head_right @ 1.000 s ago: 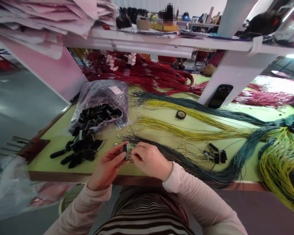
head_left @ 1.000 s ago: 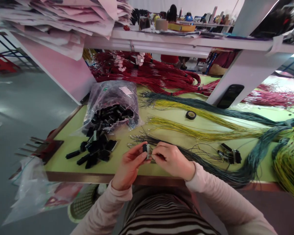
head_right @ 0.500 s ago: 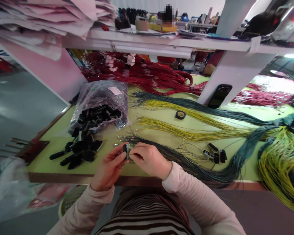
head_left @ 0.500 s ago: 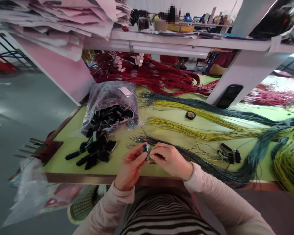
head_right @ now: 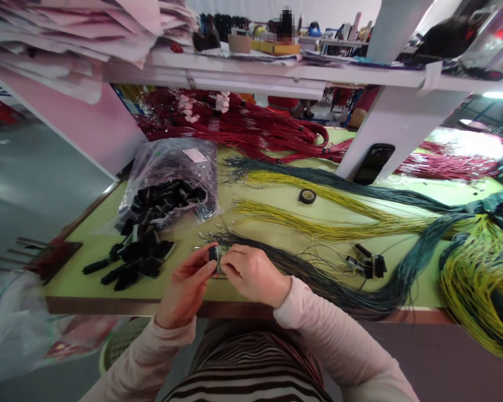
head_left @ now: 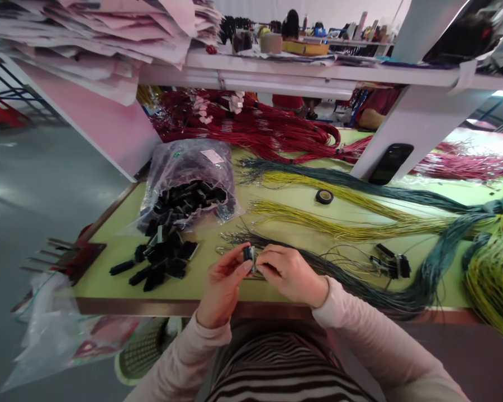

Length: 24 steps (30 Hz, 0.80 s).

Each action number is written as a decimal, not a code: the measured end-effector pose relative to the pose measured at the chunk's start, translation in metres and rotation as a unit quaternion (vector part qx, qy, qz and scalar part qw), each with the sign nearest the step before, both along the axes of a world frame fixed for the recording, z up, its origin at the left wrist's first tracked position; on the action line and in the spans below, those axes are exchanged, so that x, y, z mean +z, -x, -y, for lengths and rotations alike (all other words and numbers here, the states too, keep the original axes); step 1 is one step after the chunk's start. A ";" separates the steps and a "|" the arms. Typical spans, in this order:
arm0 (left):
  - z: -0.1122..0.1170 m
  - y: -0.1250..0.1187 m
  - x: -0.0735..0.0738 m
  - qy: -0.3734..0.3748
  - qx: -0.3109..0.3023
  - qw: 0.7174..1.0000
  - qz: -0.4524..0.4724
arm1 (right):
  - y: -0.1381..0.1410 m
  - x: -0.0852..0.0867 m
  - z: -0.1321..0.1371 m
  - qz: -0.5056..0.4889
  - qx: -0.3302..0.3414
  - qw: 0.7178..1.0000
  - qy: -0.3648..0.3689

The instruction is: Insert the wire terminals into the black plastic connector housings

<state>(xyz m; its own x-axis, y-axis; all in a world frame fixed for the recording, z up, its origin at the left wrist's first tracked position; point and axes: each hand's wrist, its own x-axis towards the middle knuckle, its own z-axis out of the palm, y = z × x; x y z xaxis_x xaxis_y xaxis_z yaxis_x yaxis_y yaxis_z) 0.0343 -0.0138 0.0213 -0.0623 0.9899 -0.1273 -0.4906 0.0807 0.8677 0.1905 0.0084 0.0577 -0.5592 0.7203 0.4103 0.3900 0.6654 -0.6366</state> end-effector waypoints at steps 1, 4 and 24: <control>0.000 0.000 0.000 0.003 0.003 1.000 0.005 | 0.000 0.000 -0.001 -0.001 -0.001 1.000 0.004; -0.002 -0.001 0.003 0.020 0.002 0.999 0.026 | -0.002 0.002 -0.002 -0.018 0.001 0.999 0.034; -0.014 0.005 -0.007 0.041 -0.009 0.998 0.042 | -0.015 -0.023 -0.014 -0.055 0.004 0.994 0.093</control>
